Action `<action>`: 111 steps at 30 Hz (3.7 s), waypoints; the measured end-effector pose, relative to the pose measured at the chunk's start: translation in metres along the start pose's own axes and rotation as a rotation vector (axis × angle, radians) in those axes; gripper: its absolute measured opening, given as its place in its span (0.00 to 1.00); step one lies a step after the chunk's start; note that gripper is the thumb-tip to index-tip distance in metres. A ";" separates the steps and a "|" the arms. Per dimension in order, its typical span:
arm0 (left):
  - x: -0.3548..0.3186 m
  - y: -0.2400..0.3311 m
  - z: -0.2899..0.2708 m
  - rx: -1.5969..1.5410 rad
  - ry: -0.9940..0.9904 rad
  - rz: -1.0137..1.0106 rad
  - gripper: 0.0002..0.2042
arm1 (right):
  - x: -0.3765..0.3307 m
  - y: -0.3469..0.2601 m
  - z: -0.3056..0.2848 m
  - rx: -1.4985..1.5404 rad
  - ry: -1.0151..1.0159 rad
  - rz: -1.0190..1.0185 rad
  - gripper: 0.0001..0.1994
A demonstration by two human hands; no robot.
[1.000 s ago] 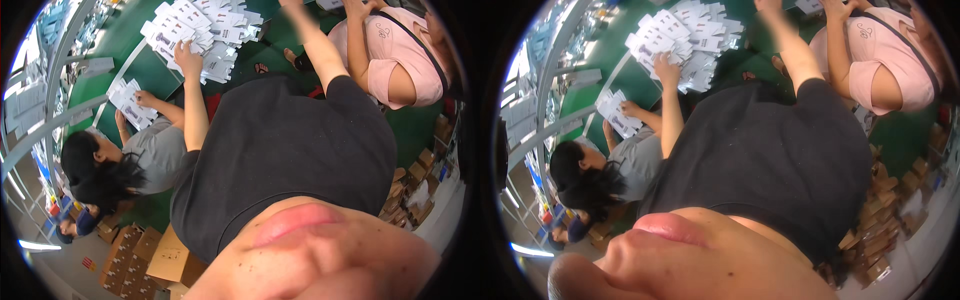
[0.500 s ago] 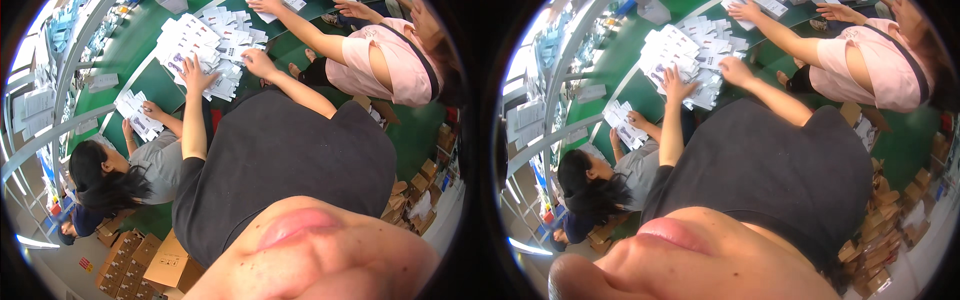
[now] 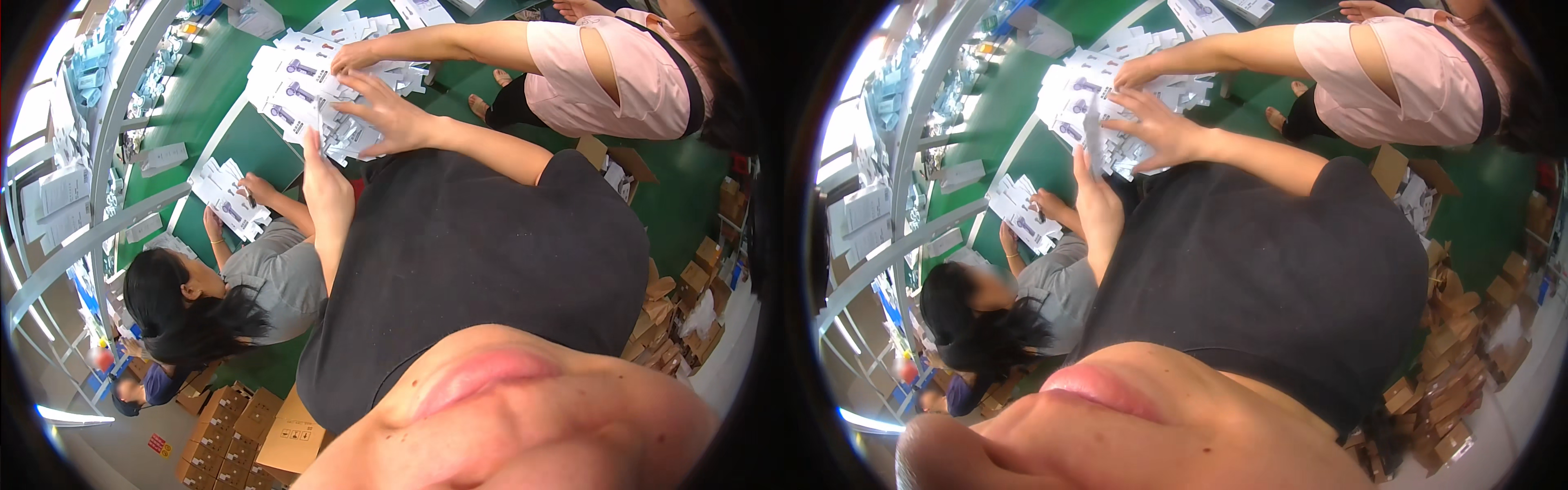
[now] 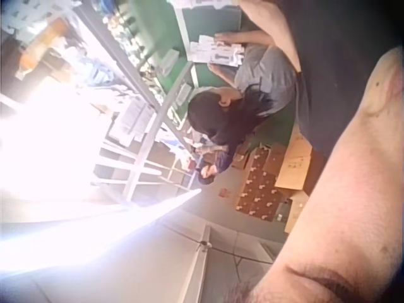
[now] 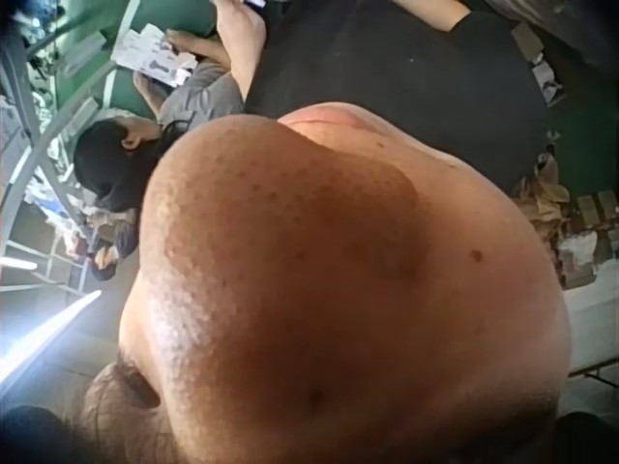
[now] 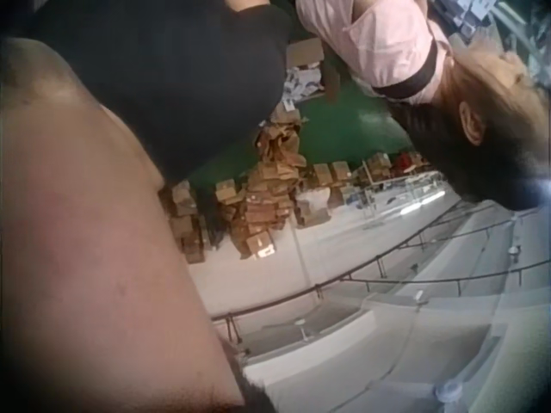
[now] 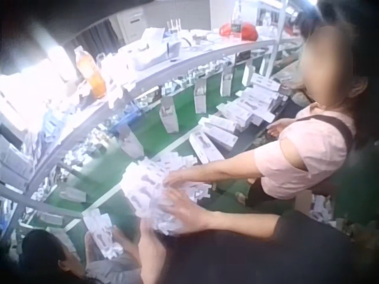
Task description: The person repeatedly takes flat cardboard templates from the table, folds them into small boxes by hand, and arranges stacks of flat templates.
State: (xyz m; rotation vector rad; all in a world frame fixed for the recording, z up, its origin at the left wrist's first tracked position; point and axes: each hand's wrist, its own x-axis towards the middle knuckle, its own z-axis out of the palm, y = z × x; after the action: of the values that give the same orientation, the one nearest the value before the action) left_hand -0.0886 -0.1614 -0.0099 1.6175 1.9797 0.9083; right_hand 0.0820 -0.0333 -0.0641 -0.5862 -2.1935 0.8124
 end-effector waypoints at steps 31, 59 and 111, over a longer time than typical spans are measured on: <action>0.035 0.043 0.016 -0.867 0.113 0.012 0.25 | 0.027 -0.083 -0.029 0.590 0.195 0.291 0.19; 0.069 0.031 0.040 -1.070 -0.049 0.220 0.13 | 0.032 -0.049 -0.033 0.545 0.241 0.315 0.21; 0.039 -0.020 0.046 -0.152 0.093 0.207 0.11 | 0.018 0.275 -0.084 -0.855 0.483 0.426 0.16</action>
State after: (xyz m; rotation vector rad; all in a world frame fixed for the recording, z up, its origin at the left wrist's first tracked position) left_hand -0.0802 -0.1157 -0.0532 1.7426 1.7767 1.2018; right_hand 0.1772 0.2010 -0.2015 -1.5202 -1.8962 -0.1429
